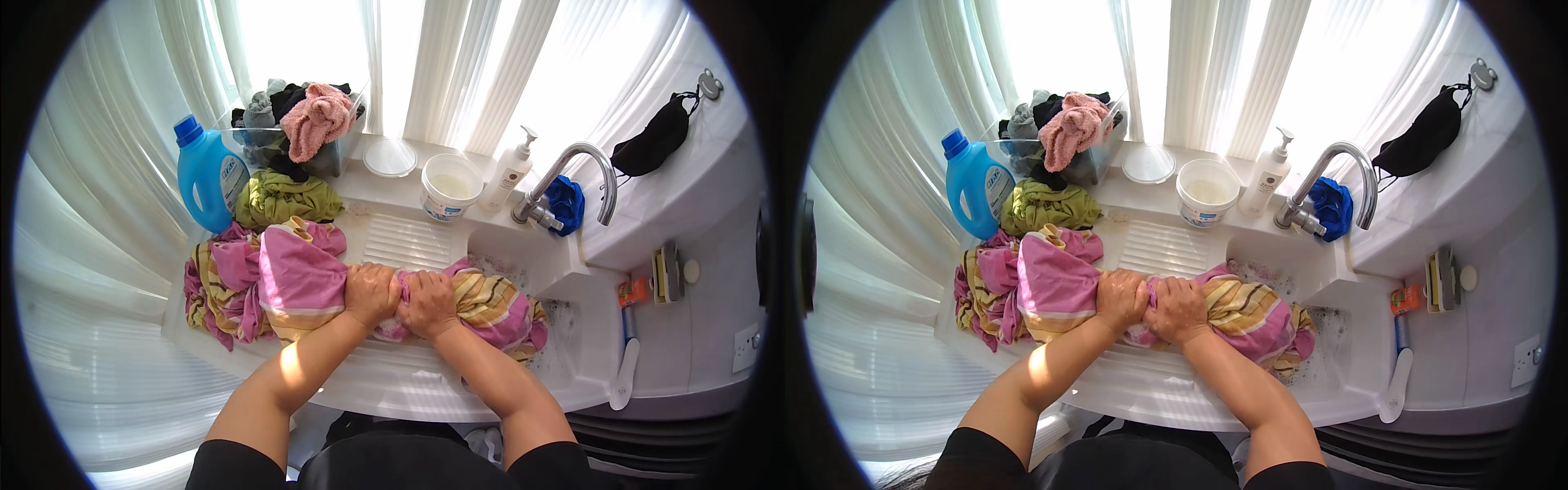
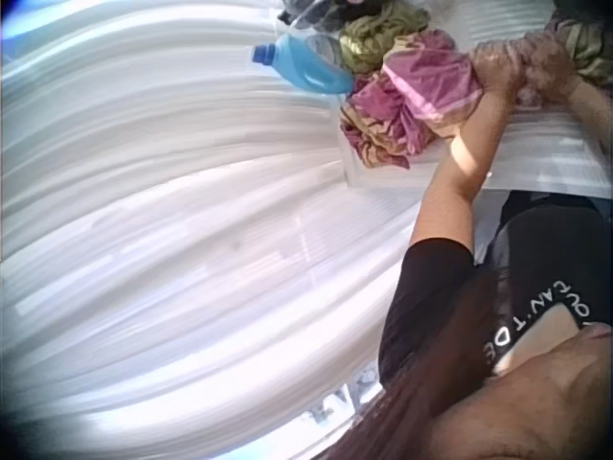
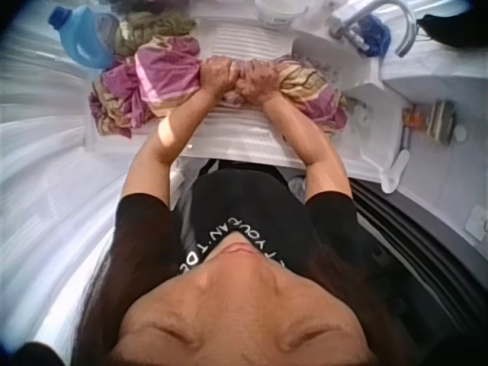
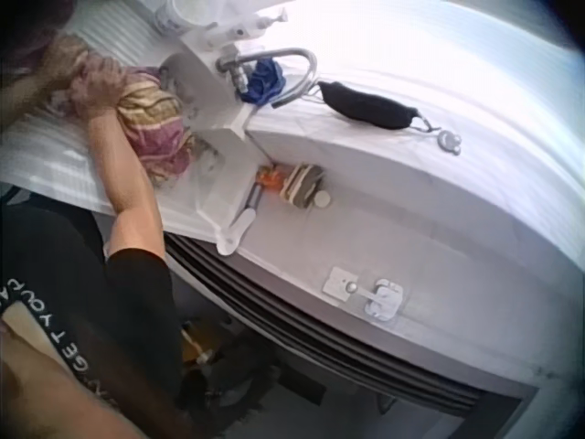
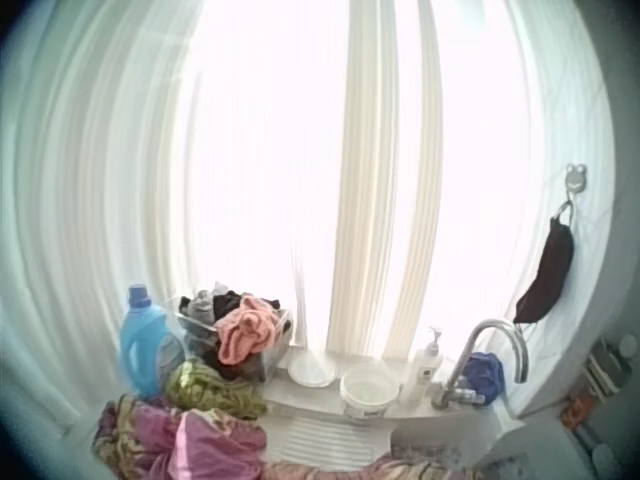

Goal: The person washes a piece of pink and yellow striped fabric in a sink by hand, scrubbing it against a built-in washboard and dipping it into soapy water.

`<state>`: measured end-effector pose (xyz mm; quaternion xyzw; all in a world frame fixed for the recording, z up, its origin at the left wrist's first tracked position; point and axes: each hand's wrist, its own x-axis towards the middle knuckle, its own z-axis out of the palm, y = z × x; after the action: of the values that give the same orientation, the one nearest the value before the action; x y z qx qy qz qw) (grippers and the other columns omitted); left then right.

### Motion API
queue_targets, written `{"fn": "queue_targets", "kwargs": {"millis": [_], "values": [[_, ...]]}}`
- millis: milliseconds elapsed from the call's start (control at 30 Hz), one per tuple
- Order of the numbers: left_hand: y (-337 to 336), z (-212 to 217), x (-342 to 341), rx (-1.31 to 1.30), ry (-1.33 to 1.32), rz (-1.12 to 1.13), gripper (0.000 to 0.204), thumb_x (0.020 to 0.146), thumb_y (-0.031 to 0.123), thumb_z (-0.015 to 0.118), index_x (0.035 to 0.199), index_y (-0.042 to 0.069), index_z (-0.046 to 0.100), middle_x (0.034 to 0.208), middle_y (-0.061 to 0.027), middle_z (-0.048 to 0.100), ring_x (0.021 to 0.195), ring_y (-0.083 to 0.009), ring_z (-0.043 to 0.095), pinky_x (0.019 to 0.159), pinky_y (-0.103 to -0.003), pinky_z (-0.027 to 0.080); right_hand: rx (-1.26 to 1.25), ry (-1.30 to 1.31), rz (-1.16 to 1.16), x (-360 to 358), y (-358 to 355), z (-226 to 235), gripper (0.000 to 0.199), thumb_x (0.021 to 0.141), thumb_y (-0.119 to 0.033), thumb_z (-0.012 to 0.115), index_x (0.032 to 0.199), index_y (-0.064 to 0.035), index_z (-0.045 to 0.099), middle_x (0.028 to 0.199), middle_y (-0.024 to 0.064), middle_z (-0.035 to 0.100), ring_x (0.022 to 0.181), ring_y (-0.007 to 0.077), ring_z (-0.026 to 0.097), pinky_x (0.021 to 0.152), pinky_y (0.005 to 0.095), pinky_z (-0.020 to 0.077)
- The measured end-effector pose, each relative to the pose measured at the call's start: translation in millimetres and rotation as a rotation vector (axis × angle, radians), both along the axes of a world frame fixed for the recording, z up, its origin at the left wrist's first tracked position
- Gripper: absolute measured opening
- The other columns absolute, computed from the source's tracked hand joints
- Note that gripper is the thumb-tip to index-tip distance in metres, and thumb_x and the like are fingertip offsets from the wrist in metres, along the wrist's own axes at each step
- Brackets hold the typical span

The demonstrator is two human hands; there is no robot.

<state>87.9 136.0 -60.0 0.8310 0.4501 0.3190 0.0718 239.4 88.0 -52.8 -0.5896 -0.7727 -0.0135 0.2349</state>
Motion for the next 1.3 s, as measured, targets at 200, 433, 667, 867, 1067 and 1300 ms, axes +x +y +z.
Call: {"fn": "queue_targets", "kwargs": {"millis": [200,433,667,867,1067,1300], "values": [[57,7,20,-0.133,0.321,0.104,0.041,0.096,0.042,0.043,0.106,0.013,0.070,0.102,-0.0115,0.069,0.093,-0.0351,0.063,0.095,-0.060,0.038,-0.547,0.085,-0.153,16,55,38,0.050,0.075,-0.045,0.063,0.107,-0.0056,0.067,0.113,0.0188,0.064,0.107,0.0332,0.059,0.092,0.0470,0.0417],[-79,38,-35,0.177,0.031,-0.382,0.028,0.083,0.037,0.066,0.087,0.009,0.064,0.097,-0.0096,0.063,0.090,-0.0291,0.058,0.085,-0.043,0.040,0.232,-0.049,0.295,21,-85,39,0.051,0.069,-0.050,0.063,0.099,-0.0088,0.066,0.095,0.0079,0.062,0.090,0.0242,0.059,0.087,0.0412,0.0403],[60,-3,37,-0.065,0.130,0.258,0.022,0.089,0.029,0.054,0.091,0.011,0.068,0.095,-0.0124,0.067,0.095,-0.0337,0.061,0.081,-0.049,0.047,0.049,0.152,-0.240,18,62,8,0.031,0.082,-0.032,0.055,0.082,-0.0036,0.068,0.094,0.0182,0.065,0.092,0.0347,0.061,0.084,0.0488,0.0478],[35,24,-3,-0.446,0.450,-0.286,0.040,0.093,0.033,0.046,0.123,0.013,0.062,0.130,-0.0171,0.060,0.112,-0.0332,0.058,0.091,-0.056,0.040,-0.503,0.165,0.081,25,17,49,0.053,0.076,-0.042,0.057,0.116,-0.0082,0.065,0.106,0.0166,0.067,0.100,0.0343,0.062,0.088,0.0508,0.0414],[-80,13,-20,0.196,0.061,-0.259,0.039,0.081,0.035,0.061,0.107,0.006,0.062,0.109,-0.0108,0.062,0.103,-0.0294,0.057,0.093,-0.044,0.037,0.301,-0.080,0.238,19,-81,-1,0.082,0.060,-0.053,0.073,0.126,-0.0068,0.058,0.116,0.0144,0.057,0.106,0.0320,0.055,0.093,0.0493,0.0372],[43,14,33,-0.147,0.191,0.184,0.037,0.092,0.039,0.053,0.093,0.007,0.073,0.089,-0.0149,0.069,0.088,-0.0357,0.062,0.086,-0.056,0.042,-0.330,0.113,-0.104,19,41,36,0.045,0.067,-0.042,0.068,0.091,-0.0032,0.066,0.090,0.0163,0.066,0.088,0.0338,0.063,0.076,0.0465,0.0457]]}}
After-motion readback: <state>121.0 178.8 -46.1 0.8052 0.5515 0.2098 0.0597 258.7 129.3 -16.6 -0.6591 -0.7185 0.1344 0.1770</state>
